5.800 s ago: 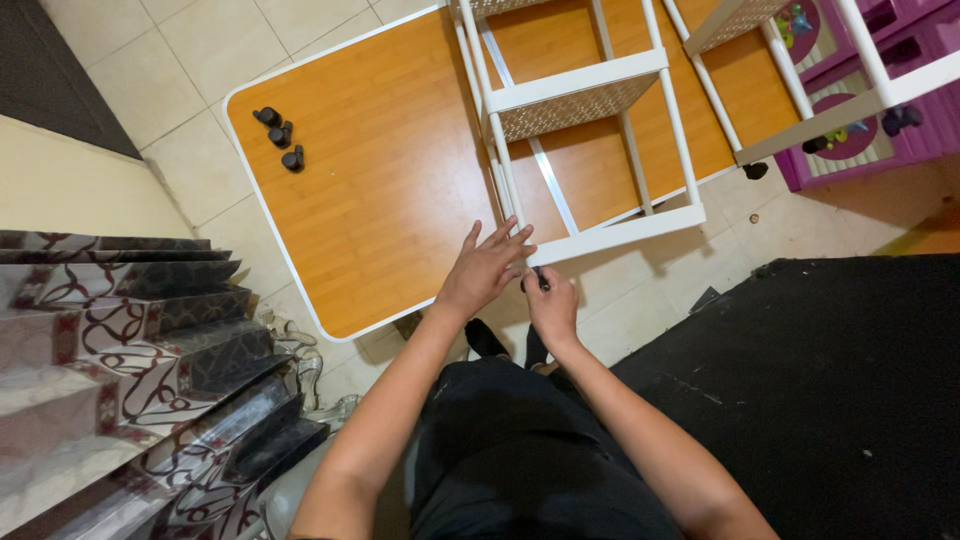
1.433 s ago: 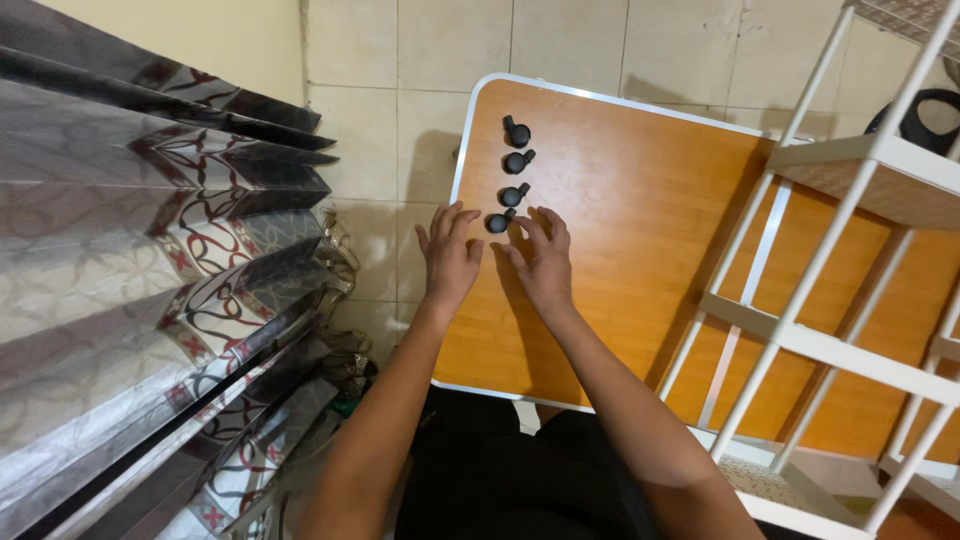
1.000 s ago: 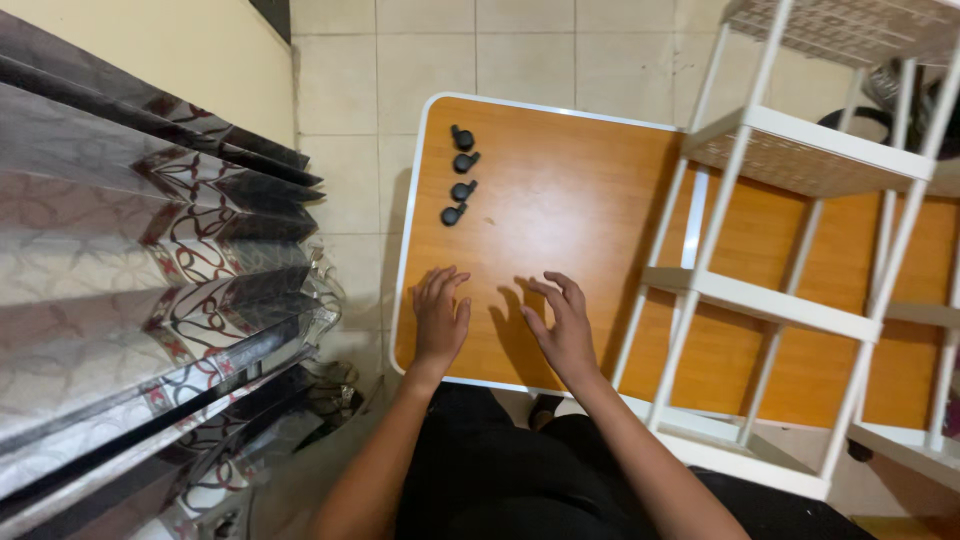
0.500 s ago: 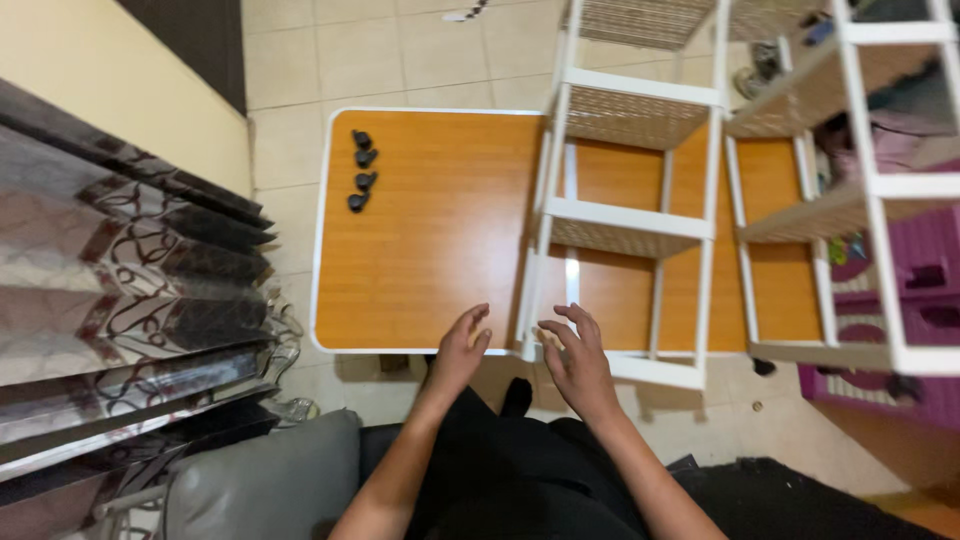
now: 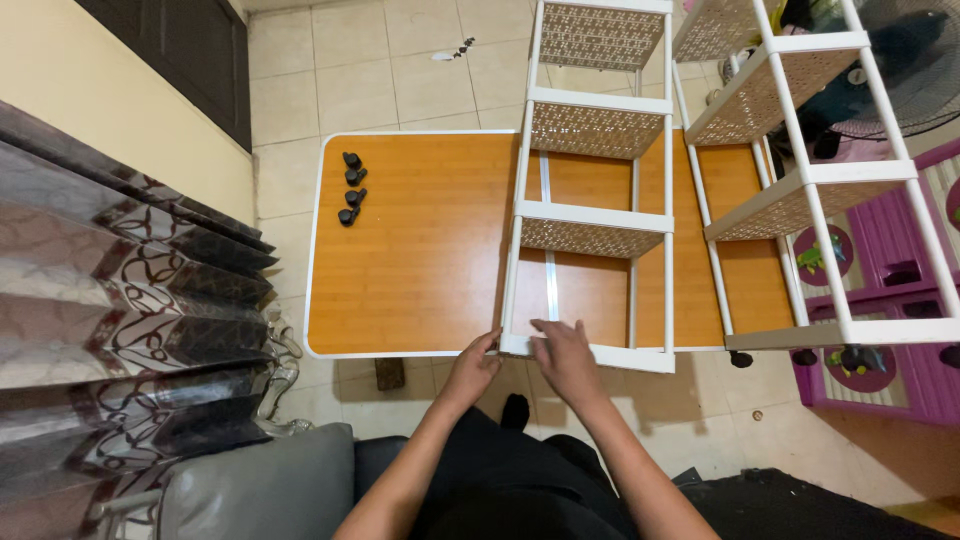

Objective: The person disassembles two white rolling storage carts on a wooden table. They remove the caster wheels from the bottom frame of each cart and place them on the table, then detach the white plastic corner connectors from the frame legs.

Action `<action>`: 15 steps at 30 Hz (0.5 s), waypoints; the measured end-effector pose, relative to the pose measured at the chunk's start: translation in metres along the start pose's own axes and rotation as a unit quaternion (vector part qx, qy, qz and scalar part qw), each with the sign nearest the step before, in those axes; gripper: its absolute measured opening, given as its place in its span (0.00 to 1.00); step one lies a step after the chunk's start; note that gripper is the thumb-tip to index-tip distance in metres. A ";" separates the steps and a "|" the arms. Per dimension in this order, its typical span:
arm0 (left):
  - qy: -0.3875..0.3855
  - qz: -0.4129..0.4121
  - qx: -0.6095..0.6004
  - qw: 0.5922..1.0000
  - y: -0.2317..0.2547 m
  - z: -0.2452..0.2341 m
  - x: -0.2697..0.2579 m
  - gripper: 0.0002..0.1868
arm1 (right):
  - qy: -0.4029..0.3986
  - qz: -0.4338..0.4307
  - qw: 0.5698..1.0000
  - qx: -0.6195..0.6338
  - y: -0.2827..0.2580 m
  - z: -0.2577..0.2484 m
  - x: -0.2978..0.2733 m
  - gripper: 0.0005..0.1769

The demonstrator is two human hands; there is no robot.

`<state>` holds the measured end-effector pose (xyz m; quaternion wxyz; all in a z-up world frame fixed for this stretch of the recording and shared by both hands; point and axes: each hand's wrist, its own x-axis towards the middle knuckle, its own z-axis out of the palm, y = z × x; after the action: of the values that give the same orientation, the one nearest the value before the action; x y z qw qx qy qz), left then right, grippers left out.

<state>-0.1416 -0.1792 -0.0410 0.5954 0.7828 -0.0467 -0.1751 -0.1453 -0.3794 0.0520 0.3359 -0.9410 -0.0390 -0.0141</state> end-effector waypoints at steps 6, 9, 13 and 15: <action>-0.034 -0.001 -0.061 0.998 -0.028 0.002 0.011 0.26 | -0.035 0.063 0.995 -0.071 -0.028 0.033 0.014 0.31; -0.058 0.019 -0.093 0.994 -0.047 0.006 0.015 0.25 | -0.002 0.092 0.994 -0.064 -0.031 0.049 0.034 0.33; -0.060 -0.006 0.018 0.998 -0.044 0.004 0.015 0.20 | -0.008 0.170 0.985 -0.012 -0.029 0.060 0.063 0.39; -0.076 -0.022 0.046 0.996 -0.035 -0.002 0.014 0.15 | -0.010 0.180 0.983 0.016 -0.026 0.067 0.068 0.42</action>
<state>-0.1324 -0.1713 -0.0771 0.5493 0.7947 -0.0826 -0.2447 -0.0800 -0.3129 0.0204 0.3472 -0.9273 0.1276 0.0569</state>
